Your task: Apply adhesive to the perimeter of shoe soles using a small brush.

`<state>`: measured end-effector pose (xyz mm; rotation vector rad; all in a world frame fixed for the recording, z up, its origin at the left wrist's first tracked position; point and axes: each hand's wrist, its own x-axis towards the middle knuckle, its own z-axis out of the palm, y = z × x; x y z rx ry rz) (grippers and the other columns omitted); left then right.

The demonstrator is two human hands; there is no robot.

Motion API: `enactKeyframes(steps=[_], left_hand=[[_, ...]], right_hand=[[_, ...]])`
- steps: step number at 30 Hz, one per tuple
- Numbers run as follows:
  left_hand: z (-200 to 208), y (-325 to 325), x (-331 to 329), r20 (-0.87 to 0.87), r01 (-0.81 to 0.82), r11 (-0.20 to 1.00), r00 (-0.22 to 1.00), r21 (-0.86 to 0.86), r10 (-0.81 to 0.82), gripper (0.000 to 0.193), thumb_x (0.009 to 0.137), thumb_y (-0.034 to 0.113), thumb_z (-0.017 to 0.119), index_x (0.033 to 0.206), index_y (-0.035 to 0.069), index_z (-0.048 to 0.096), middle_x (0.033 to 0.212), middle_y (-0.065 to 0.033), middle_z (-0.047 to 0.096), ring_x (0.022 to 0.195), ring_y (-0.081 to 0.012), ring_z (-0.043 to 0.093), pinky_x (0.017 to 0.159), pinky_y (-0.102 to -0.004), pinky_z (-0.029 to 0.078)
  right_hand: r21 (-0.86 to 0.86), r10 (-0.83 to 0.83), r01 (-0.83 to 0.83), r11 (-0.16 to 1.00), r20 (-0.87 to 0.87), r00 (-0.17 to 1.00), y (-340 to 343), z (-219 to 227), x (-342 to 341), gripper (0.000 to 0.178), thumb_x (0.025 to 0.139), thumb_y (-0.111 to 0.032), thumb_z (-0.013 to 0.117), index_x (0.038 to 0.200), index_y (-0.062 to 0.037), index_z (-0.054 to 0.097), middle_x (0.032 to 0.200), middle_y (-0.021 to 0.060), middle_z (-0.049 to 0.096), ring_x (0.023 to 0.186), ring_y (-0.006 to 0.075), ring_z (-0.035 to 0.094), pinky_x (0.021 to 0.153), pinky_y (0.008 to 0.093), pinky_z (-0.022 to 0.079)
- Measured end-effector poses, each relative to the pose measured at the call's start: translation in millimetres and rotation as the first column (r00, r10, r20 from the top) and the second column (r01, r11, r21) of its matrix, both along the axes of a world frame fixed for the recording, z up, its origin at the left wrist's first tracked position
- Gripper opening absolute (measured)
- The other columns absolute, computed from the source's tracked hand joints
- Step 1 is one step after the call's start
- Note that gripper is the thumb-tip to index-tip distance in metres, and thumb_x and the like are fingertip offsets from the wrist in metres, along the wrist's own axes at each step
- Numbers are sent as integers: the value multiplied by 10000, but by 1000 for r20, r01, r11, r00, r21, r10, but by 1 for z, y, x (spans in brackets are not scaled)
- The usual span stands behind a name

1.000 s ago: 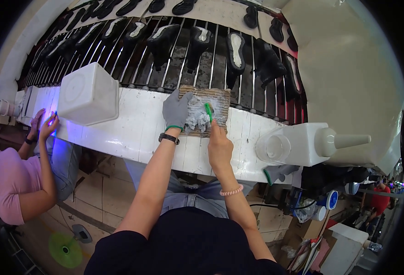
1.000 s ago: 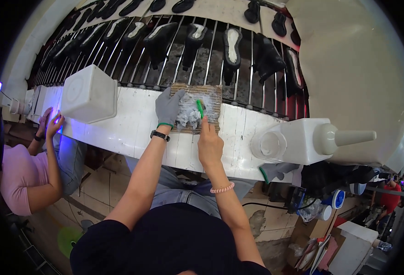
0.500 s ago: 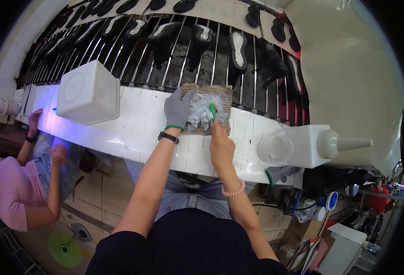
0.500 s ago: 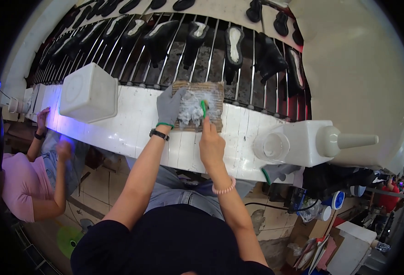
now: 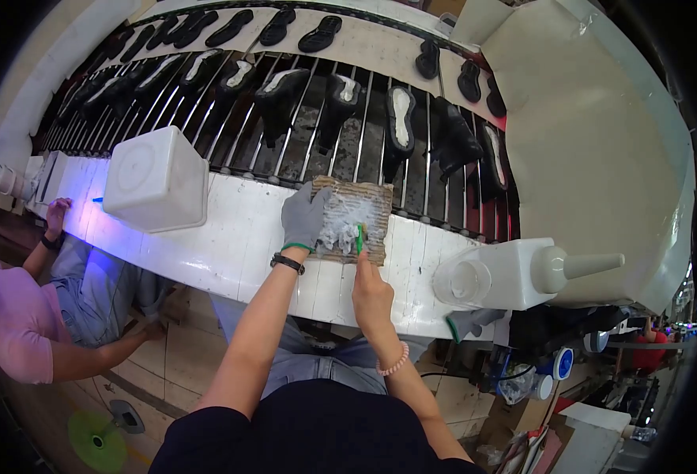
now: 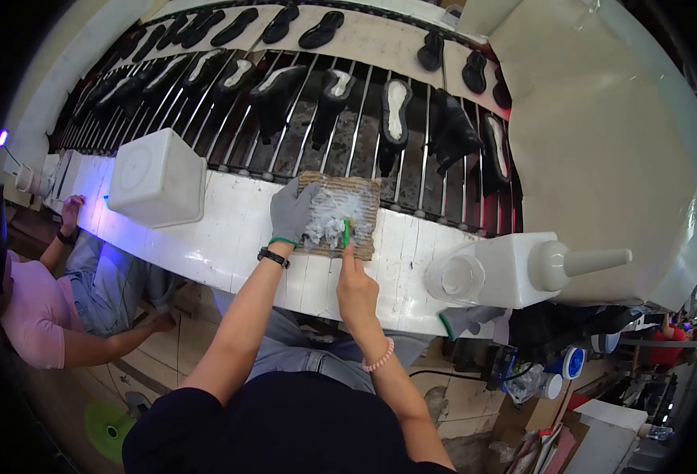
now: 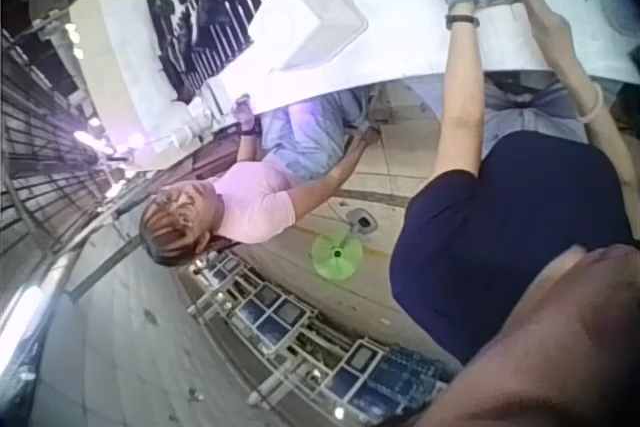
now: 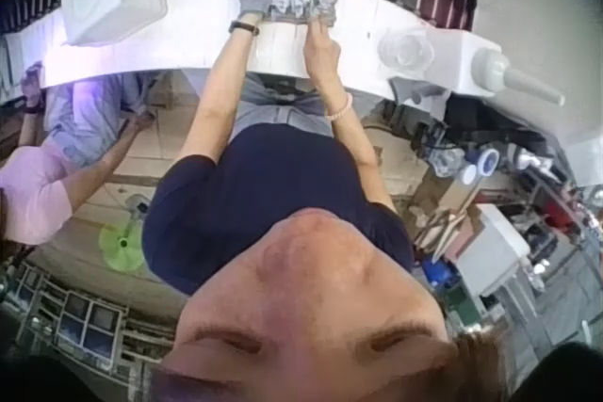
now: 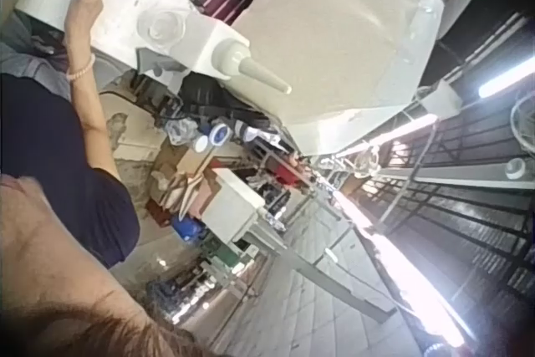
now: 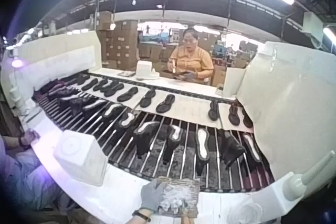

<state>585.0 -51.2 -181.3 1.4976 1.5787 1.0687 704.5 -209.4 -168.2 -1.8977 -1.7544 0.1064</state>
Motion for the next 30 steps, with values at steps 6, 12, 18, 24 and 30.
enactKeyframes(steps=[6,12,18,24,30], left_hand=[[-8,1,1,-29,52,999,998,0,-52,347,875,380,613,1077,108,691,908,-171,702,850,-343,668,735,-396,501],[2,7,-2,15,14,1000,1000,24,-14,367,870,393,613,1063,92,696,912,-167,704,850,-346,666,748,-391,503],[1,-6,2,-69,138,990,988,-35,-140,388,868,430,604,1034,90,689,868,-196,684,829,-390,645,702,-438,488],[-1,-10,13,-110,88,994,990,-57,-94,418,872,473,584,1070,120,688,854,-182,691,821,-373,655,704,-436,492],[-3,-3,12,-159,43,999,986,3,-42,413,871,472,589,1087,134,688,874,-174,697,835,-367,659,722,-425,498]], right_hand=[[34,9,-11,999,61,998,24,-2,12,306,884,-11,551,1188,-27,583,783,133,603,575,326,604,489,405,484],[56,-27,30,998,-49,998,1,-5,4,268,902,-38,552,1167,-48,592,774,128,603,591,326,607,497,409,478],[13,-21,21,1000,45,999,34,1,19,312,878,-39,552,1187,-62,590,787,114,609,611,306,622,502,397,488],[103,-23,23,994,-10,1000,18,-6,22,297,865,-29,566,1158,-61,603,804,113,612,630,299,628,515,398,496],[125,-74,102,987,-215,974,-8,-1,10,104,948,-95,548,1019,-38,596,761,135,604,613,335,607,500,424,470]])
